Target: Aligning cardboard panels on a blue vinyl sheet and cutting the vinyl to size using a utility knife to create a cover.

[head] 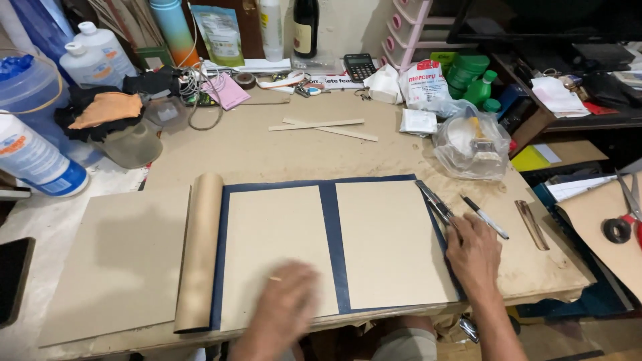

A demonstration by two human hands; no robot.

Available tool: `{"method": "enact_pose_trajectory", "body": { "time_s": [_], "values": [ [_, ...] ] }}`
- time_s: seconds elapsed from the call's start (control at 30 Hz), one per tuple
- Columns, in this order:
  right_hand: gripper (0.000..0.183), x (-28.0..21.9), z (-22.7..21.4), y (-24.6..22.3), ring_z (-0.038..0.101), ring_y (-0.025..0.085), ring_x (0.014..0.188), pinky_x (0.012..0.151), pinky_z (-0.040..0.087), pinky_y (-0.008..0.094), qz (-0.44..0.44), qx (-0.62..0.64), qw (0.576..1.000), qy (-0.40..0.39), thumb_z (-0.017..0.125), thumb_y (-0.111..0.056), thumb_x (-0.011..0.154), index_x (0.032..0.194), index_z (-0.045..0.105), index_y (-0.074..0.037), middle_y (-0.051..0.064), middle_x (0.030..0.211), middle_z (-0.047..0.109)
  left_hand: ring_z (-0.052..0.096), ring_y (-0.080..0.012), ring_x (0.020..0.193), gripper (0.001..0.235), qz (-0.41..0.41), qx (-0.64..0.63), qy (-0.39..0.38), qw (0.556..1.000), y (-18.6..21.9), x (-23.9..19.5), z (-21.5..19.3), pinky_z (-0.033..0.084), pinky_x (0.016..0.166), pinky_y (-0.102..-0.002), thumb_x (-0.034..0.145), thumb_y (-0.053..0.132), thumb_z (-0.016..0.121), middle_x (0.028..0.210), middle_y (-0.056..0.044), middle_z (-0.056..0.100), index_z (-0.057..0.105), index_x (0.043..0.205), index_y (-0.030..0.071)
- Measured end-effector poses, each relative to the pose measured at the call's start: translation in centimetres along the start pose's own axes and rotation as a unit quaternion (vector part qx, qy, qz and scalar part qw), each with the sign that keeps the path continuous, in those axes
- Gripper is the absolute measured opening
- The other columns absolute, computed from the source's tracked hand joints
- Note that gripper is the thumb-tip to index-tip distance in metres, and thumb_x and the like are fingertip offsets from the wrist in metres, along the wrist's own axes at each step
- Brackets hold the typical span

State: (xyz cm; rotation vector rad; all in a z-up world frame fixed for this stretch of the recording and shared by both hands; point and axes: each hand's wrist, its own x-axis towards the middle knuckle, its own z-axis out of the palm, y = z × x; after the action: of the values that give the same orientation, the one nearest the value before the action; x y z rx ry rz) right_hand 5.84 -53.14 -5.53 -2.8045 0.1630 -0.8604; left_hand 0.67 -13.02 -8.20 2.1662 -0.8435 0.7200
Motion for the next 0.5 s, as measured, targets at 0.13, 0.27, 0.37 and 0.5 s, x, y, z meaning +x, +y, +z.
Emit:
{"method": "enact_pose_trajectory", "body": {
  "time_s": [0.13, 0.27, 0.37, 0.5],
  "values": [
    [0.035, 2.3, 1.3, 1.7, 0.065, 0.032, 0.118, 0.081, 0.046, 0.053, 0.018, -0.026, 0.996, -0.085, 0.057, -0.037, 0.1, 0.129, 0.073, -0.026, 0.003, 0.128, 0.073, 0.057, -0.0292, 0.128, 0.038, -0.085, -0.068, -0.199, 0.974, 5.4, 2.8, 1.0, 0.031, 0.112, -0.055, 0.102, 0.036, 0.06, 0.136, -0.012, 0.068, 0.069, 0.13, 0.013],
    [0.03, 2.7, -2.1, -0.2, 0.068, 0.029, 0.082, 0.061, 0.054, 0.043, 0.024, -0.074, 0.995, -0.063, 0.058, -0.026, 0.103, 0.127, 0.073, -0.017, 0.012, 0.1, 0.076, 0.063, -0.0338, 0.12, 0.024, -0.069, -0.079, -0.13, 0.986, 4.9, 2.3, 3.1, 0.041, 0.105, -0.052, 0.094, 0.031, 0.075, 0.118, -0.01, 0.077, 0.082, 0.107, 0.012],
    [0.029, 1.9, -1.7, 2.4, 0.067, 0.034, 0.088, 0.066, 0.054, 0.046, 0.039, -0.078, 0.996, -0.035, 0.059, -0.024, 0.103, 0.125, 0.075, -0.015, 0.013, 0.11, 0.076, 0.061, -0.0361, 0.122, 0.025, -0.088, -0.099, -0.109, 0.985, 4.7, 1.7, 3.6, 0.046, 0.105, -0.05, 0.093, 0.029, 0.078, 0.12, -0.015, 0.075, 0.082, 0.107, 0.009],
    [0.044, 0.6, -7.7, -3.5, 0.06, 0.038, 0.118, 0.103, 0.046, 0.056, 0.231, 0.09, 0.957, -0.154, 0.042, -0.03, 0.109, 0.143, 0.061, -0.011, 0.024, 0.126, 0.067, 0.058, -0.0374, 0.128, 0.027, -0.169, -0.127, -0.147, 0.966, 4.9, 2.2, 3.5, 0.046, 0.111, -0.05, 0.091, 0.028, 0.079, 0.123, -0.015, 0.074, 0.08, 0.109, 0.008]
  ]
}}
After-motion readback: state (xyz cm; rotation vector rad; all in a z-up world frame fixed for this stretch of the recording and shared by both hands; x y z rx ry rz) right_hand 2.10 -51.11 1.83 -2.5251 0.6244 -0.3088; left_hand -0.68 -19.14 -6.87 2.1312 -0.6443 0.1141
